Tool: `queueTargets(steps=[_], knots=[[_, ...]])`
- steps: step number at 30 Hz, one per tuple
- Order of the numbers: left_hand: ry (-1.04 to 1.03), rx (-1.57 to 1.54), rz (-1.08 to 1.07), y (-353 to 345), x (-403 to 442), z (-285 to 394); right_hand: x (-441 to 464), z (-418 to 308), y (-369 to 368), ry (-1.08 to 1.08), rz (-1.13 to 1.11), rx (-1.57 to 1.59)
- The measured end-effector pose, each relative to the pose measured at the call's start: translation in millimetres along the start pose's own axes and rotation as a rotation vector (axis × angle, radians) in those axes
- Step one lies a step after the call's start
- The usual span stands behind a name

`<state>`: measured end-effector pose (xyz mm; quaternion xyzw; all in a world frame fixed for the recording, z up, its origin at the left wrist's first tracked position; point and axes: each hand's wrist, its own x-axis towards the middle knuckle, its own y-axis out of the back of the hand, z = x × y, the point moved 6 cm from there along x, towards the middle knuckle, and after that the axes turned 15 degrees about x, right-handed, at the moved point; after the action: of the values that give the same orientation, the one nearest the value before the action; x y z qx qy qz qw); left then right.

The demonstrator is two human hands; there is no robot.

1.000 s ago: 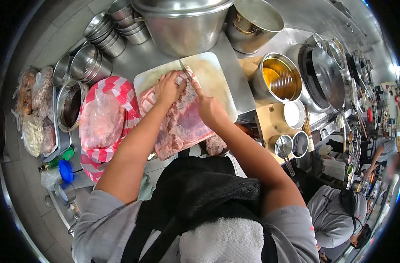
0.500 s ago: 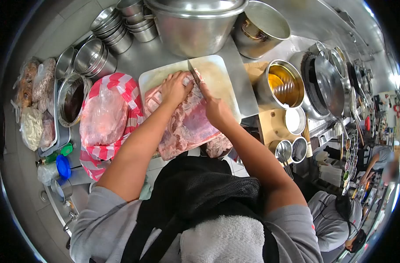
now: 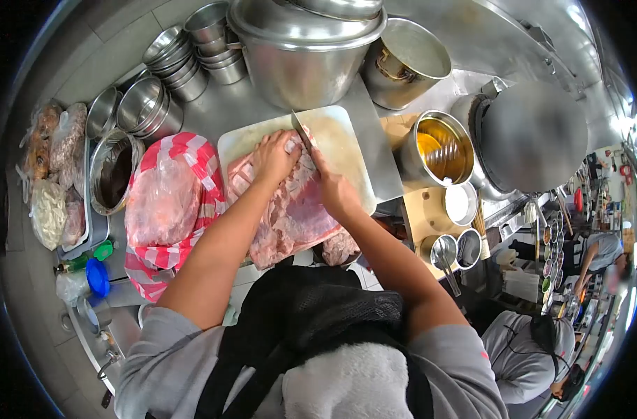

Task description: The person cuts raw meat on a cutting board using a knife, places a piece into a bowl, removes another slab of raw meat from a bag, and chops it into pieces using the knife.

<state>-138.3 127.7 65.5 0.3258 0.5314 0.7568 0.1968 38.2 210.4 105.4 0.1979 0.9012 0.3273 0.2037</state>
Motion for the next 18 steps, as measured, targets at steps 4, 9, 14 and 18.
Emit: queueTargets(steps=[4, 9, 14, 18], knots=[[0.016, -0.021, 0.001, 3.1, -3.3, 1.5, 32.6, -8.0, -8.8, -0.023, 0.017, -0.018], [0.016, -0.022, -0.015, 2.3, -6.1, 0.4, -2.8, 0.6, 7.0, 0.100, -0.004, 0.021], [0.015, -0.016, -0.014, 1.2, -6.2, 0.3, -27.5, 14.6, 1.2, 0.049, -0.014, -0.015], [0.046, -0.028, -0.046, 0.4, -3.1, -2.4, 5.7, 17.5, -12.6, 0.063, 0.031, 0.079]])
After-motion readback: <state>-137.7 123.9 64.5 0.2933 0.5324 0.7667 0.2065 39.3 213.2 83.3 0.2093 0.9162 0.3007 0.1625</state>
